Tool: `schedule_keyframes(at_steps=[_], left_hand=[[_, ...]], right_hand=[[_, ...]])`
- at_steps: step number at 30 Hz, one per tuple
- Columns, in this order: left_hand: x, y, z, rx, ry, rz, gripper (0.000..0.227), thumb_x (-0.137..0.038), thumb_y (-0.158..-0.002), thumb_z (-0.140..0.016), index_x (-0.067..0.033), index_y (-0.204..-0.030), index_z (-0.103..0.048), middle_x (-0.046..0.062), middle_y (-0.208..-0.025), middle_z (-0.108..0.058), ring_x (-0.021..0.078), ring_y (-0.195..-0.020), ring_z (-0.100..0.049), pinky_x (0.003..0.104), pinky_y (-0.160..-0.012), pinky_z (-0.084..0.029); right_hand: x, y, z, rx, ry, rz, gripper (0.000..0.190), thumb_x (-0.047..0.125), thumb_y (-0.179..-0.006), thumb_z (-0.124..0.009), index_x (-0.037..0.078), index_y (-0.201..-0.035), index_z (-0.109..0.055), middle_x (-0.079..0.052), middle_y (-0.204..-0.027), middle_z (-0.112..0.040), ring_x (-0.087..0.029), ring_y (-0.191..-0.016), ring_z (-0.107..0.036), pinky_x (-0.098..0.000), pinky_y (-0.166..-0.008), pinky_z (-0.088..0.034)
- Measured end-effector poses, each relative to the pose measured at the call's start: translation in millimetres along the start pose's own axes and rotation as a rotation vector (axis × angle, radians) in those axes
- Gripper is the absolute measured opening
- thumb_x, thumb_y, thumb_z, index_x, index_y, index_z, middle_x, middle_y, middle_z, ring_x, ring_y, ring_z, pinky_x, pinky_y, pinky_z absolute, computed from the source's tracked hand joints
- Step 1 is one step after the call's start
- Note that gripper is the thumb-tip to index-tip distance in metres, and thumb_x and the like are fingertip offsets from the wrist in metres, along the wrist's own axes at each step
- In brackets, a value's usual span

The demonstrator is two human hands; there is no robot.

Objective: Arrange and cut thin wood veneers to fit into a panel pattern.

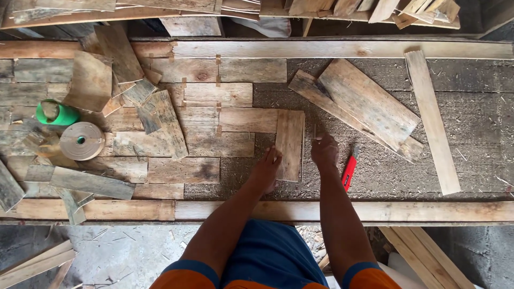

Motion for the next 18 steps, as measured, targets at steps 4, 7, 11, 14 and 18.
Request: schedule_keyframes(at_steps=[4, 7, 11, 14, 18], left_hand=[[18.6, -22.3, -47.0, 0.011, 0.014, -0.009, 0.11, -0.021, -0.083, -0.083, -0.0072, -0.163, -0.01, 0.025, -0.17, 0.004, 0.0409, -0.157, -0.009, 0.05, -0.116, -0.042], [32.8, -45.5, -75.1, -0.188, -0.022, -0.056, 0.096, -0.016, -0.089, -0.078, -0.012, -0.165, -0.02, 0.024, -0.174, -0.002, 0.0411, -0.16, -0.014, 0.049, -0.112, -0.047], [13.6, -21.2, -29.9, -0.124, 0.01, -0.049, 0.099, -0.014, -0.086, -0.079, -0.0129, -0.163, -0.018, 0.021, -0.172, 0.001, 0.0389, -0.157, -0.011, 0.048, -0.113, -0.044], [16.8, -21.3, -35.0, -0.089, 0.025, -0.033, 0.105, -0.015, -0.082, -0.081, -0.0129, -0.163, -0.015, 0.02, -0.171, 0.002, 0.0375, -0.157, -0.009, 0.048, -0.117, -0.043], [3.5, 4.3, -0.3, 0.057, 0.065, 0.007, 0.11, -0.01, -0.085, -0.078, -0.0149, -0.166, -0.005, 0.017, -0.173, 0.011, 0.0356, -0.161, -0.002, 0.044, -0.116, -0.044]], right_hand=[[29.7, 11.2, 5.1, 0.08, -0.048, -0.024, 0.029, 0.034, -0.094, -0.076, 0.011, -0.11, -0.068, -0.011, -0.108, -0.075, -0.031, -0.101, -0.07, -0.0468, -0.089, -0.053], [35.1, 8.1, 2.5, 0.037, -0.043, 0.005, 0.032, 0.03, -0.087, -0.077, 0.01, -0.11, -0.066, -0.011, -0.11, -0.073, -0.031, -0.101, -0.07, -0.0462, -0.087, -0.054], [25.1, 0.8, -4.6, 0.032, 0.019, -0.044, 0.026, 0.027, -0.091, -0.073, 0.012, -0.111, -0.066, -0.014, -0.114, -0.07, -0.033, -0.102, -0.069, -0.0482, -0.086, -0.055], [29.0, 3.3, -2.9, 0.027, 0.063, -0.062, 0.023, 0.027, -0.094, -0.07, 0.012, -0.112, -0.067, -0.015, -0.115, -0.069, -0.034, -0.103, -0.068, -0.0491, -0.086, -0.055], [45.3, 11.6, 8.9, 0.072, 0.08, -0.094, 0.038, 0.036, -0.089, -0.074, 0.012, -0.116, -0.064, -0.014, -0.119, -0.067, -0.031, -0.102, -0.067, -0.0486, -0.086, -0.054]])
Point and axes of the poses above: each hand's wrist, its own y-axis away from the middle knuckle, its own z-axis out of the back of the hand, x = y × z, the point moved 9 cm from there along -y, towards the middle knuckle
